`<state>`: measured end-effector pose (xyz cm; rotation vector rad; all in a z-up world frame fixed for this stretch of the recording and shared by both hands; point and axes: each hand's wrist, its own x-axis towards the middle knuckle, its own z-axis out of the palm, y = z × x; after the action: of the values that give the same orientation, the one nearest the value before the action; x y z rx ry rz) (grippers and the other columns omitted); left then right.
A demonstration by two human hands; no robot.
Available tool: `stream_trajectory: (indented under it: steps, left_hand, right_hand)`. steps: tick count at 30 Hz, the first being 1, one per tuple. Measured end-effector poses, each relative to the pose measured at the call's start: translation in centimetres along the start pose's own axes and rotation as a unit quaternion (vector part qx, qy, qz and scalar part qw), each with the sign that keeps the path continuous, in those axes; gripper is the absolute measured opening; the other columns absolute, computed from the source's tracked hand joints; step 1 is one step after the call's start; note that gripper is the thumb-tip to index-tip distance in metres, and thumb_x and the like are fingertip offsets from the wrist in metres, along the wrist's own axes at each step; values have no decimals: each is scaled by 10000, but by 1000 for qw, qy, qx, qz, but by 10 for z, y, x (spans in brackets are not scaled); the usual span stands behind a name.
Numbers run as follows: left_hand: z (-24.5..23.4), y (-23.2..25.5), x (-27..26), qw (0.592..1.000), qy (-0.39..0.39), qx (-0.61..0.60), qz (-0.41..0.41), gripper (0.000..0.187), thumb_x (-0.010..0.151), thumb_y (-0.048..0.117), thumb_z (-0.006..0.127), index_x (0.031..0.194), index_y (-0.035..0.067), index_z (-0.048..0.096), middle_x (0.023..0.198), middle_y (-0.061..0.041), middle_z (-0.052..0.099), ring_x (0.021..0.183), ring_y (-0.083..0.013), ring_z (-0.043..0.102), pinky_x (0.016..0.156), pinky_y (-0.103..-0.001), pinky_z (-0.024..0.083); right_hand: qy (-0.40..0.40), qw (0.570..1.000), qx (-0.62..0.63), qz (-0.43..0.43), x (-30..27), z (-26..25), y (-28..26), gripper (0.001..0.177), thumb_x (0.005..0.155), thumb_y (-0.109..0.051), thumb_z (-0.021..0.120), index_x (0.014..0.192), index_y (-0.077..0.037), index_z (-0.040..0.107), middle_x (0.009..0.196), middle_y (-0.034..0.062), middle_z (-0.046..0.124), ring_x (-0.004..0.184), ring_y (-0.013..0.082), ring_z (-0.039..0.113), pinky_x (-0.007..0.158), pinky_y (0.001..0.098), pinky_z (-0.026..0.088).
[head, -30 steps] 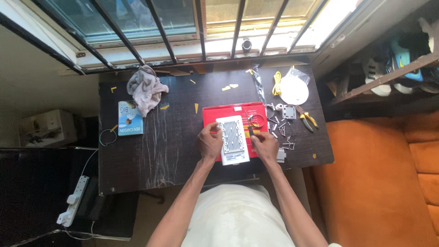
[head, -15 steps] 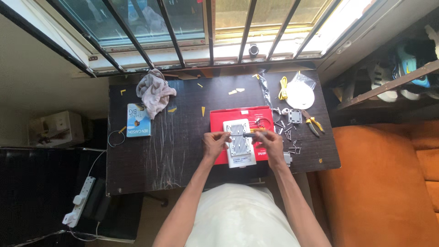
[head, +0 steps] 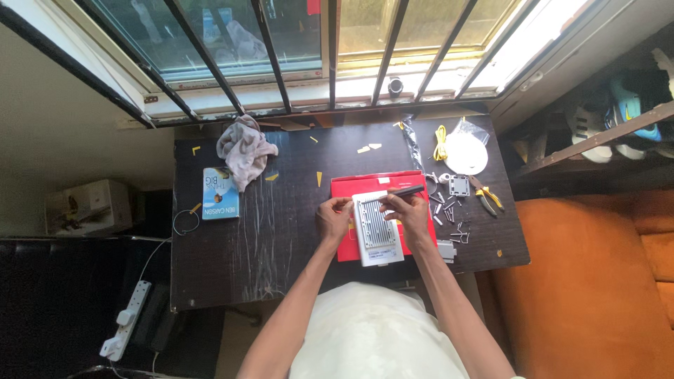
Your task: The person uses a screwdriver to fasten screws into a white electronic device placed on a red box. They repeatedly insert screws, tighten them, and reposition the device to access different screw holes.
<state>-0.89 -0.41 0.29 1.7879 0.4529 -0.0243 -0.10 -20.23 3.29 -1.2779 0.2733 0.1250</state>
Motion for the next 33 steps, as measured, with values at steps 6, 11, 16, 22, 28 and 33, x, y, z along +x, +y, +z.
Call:
stream_trajectory:
  steps: [6,11,16,22,28,33]
  left_hand:
    - [5,2,10,999,-3,42,28,172,822,235,800,943,115,820,846,-32,801,685,-146,752,675,-300,581]
    - [7,0,15,997,-14,75,-1,149,823,248,794,914,135,829,827,-24,802,704,-167,760,691,-317,580]
    - [8,2,17,997,-12,77,14,136,822,237,798,902,131,826,819,-24,800,705,-161,759,691,-319,586]
    - [7,2,16,996,-18,82,11,130,821,237,797,895,133,819,809,-18,797,695,-166,760,688,-322,592]
    - [7,6,15,997,-16,78,11,132,817,226,800,898,124,821,808,-24,797,702,-164,761,691,-316,589]
    - [5,8,14,996,-20,83,3,131,821,228,793,904,131,822,817,-20,800,704,-165,763,696,-311,586]
  right_hand:
    - [30,992,103,68,10,-3,23,263,909,-131,706,1134,5,690,948,151,766,864,247,762,703,335,609]
    - [54,995,59,64,11,0,28,251,928,-132,701,1133,13,701,951,145,766,859,236,756,698,319,601]
    - [81,997,-21,-3,4,15,18,246,915,-77,680,1136,31,688,944,138,766,842,228,759,671,322,612]
    - [59,977,-178,-104,0,29,-4,252,906,-114,711,1109,36,710,907,124,769,836,180,758,682,304,619]
    - [46,957,-256,-126,1,36,-14,246,898,-137,737,1084,24,720,891,100,771,845,160,766,735,285,607]
    - [34,953,-272,-133,2,36,-13,242,899,-135,737,1080,25,727,885,104,774,852,163,766,764,291,604]
